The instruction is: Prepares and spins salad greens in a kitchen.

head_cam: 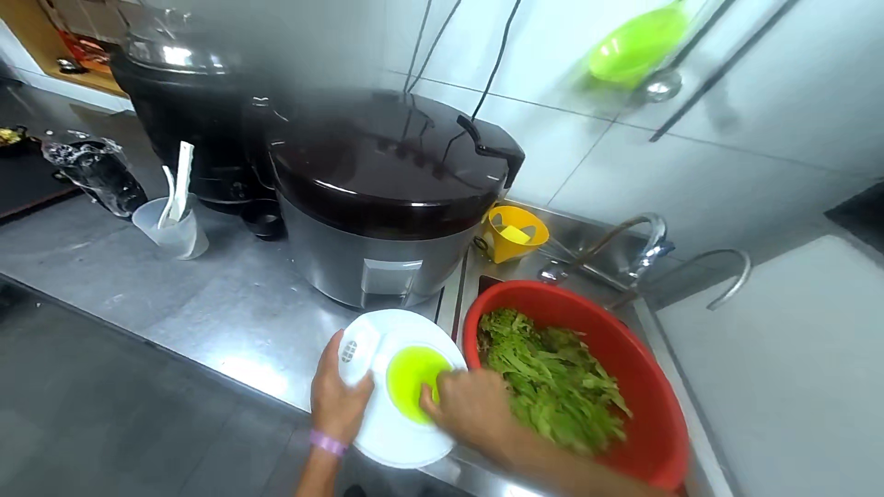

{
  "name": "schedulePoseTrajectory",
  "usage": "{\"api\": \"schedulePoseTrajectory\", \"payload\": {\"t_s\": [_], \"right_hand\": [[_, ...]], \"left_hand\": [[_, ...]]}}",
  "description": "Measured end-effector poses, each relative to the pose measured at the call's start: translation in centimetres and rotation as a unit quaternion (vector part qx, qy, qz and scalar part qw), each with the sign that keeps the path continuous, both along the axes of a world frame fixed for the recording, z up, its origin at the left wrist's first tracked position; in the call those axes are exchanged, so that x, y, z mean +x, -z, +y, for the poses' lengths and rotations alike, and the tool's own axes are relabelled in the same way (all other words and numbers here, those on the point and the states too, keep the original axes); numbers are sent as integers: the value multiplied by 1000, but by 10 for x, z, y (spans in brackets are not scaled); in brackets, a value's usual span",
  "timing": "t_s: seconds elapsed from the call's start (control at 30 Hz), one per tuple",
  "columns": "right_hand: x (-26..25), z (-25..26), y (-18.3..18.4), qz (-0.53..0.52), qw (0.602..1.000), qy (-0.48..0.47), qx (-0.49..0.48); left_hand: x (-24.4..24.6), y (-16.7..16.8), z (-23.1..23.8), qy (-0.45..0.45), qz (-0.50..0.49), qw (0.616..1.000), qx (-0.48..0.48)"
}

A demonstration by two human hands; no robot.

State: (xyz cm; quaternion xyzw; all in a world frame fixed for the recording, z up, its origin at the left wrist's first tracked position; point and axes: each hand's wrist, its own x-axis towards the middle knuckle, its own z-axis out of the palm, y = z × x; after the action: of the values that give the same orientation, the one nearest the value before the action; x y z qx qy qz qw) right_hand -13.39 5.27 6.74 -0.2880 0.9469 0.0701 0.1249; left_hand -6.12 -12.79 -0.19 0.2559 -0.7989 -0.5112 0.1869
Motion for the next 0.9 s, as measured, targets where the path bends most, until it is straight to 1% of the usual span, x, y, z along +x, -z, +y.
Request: {"api": "schedulePoseTrajectory", "payload": {"t_s": [0.03,0.07,0.13,0.2,0.3,0.33,0.4,0.47,0.5,0.57,0.6,0.67,0.7,0.77,0.83,0.9], "right_hand": [[10,-4,5,24,999,-35,-19],[15,-16,3,6,998,-52,-20],[4,-45,-3,-59,997,-55,0],[-18,-56,-4,-68,997,-24,25],[-34,-32,-5,-28,998,34,38],[-29,-19,-6,-26,998,44,41],[-5,-2,-8,-24,999,21,37],[13,-12,-6,-20,999,-32,20],[13,-26,-7,-39,998,-51,15],[-9,-53,-11,-86,995,-52,25],[-22,-58,-10,-88,995,-35,27],[-42,-49,-11,-65,997,9,40],[-44,-38,-11,-50,997,27,47],[-30,-12,-9,-22,998,39,48],[-8,-5,-8,2,999,1,38],[6,-27,-13,-42,997,-40,44]], "left_hand": [[0,0,-2,10,-5,1000,-2],[0,1,-4,20,-7,1000,-5],[2,3,-7,35,0,999,-14],[6,7,-7,36,11,999,-14],[7,5,-3,10,23,1000,0],[6,4,-2,5,24,1000,7],[3,2,0,0,22,1000,8],[0,1,-1,17,14,1000,-3],[-1,3,-3,30,11,999,-14],[-1,3,-7,51,5,998,-24],[0,4,-7,52,5,998,-23],[2,4,-4,33,9,999,-9],[3,3,-2,19,13,1000,2],[1,2,1,0,20,1000,15],[-3,0,3,-8,20,1000,11],[-2,0,0,5,3,1000,-4]]}}
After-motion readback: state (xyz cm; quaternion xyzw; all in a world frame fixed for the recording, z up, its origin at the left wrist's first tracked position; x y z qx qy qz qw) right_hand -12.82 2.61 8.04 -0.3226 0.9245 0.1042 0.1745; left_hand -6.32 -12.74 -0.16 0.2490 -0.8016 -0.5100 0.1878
